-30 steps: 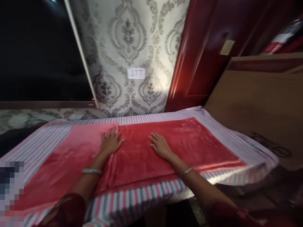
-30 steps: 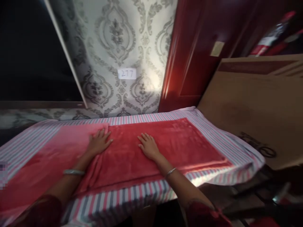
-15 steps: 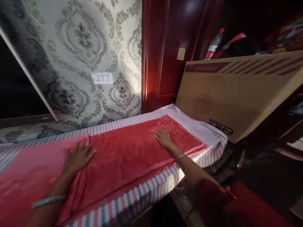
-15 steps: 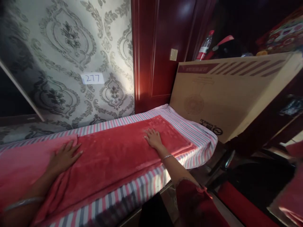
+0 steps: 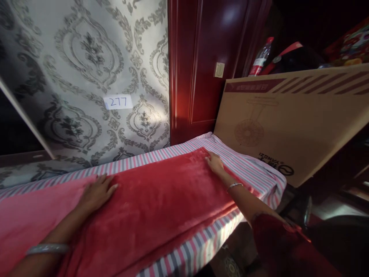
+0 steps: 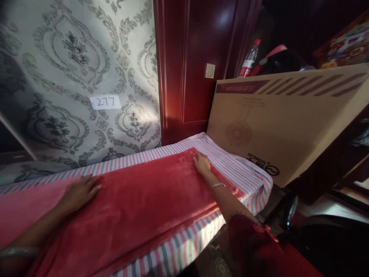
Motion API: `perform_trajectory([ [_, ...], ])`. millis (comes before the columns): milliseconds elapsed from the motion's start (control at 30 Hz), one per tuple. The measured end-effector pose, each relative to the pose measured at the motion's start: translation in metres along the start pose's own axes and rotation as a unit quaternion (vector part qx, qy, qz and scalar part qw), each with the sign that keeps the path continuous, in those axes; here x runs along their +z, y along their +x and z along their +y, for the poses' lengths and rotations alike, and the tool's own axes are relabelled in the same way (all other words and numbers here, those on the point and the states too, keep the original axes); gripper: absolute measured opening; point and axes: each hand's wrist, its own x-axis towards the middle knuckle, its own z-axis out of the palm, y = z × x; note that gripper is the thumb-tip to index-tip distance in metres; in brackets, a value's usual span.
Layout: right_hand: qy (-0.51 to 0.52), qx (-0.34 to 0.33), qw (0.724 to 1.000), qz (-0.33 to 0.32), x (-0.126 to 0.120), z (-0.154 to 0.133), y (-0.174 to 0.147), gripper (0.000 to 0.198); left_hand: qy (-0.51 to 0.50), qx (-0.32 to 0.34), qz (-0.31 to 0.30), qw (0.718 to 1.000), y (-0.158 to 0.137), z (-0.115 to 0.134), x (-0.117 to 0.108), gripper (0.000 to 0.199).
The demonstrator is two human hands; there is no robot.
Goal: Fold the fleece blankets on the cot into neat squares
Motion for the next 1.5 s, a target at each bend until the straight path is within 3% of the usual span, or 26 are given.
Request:
perform_trajectory([
  [233,-0.002,0.079,0.997,-0.027,0.007,0.014,0.059,0.058,-0.057,-0.006,0.015,0.998,0.035,0.030,0.023,0.069],
  [533,-0.019,0.104,0.991,-0.084,0.039,0.020,0.120,0.051,-0.026,-0.013,0.004,1.000,0.039,0.026,0.040,0.073],
  [700,-0.035,0.098,0.993,-0.053,0.048,0.018,0.129,0.039,-0.023,-0.027,-0.003,0.999,0.042,0.023,0.047,0.073],
  [967,-0.047,0.096,0.993,-0.046,0.060,0.021,0.125,0.035,-0.029,-0.036,-0.006,0.999,0.044,0.018,0.052,0.071],
  [1167,-0.001,0.095,0.992,-0.085,0.034,0.035,0.118,0.038,-0.005,-0.031,-0.024,0.999,0.044,0.025,0.042,0.071],
  [1500,0.101,0.131,0.978,-0.125,-0.035,0.111,-0.006,0.035,0.012,-0.021,-0.023,0.999,0.045,0.037,0.028,0.067],
])
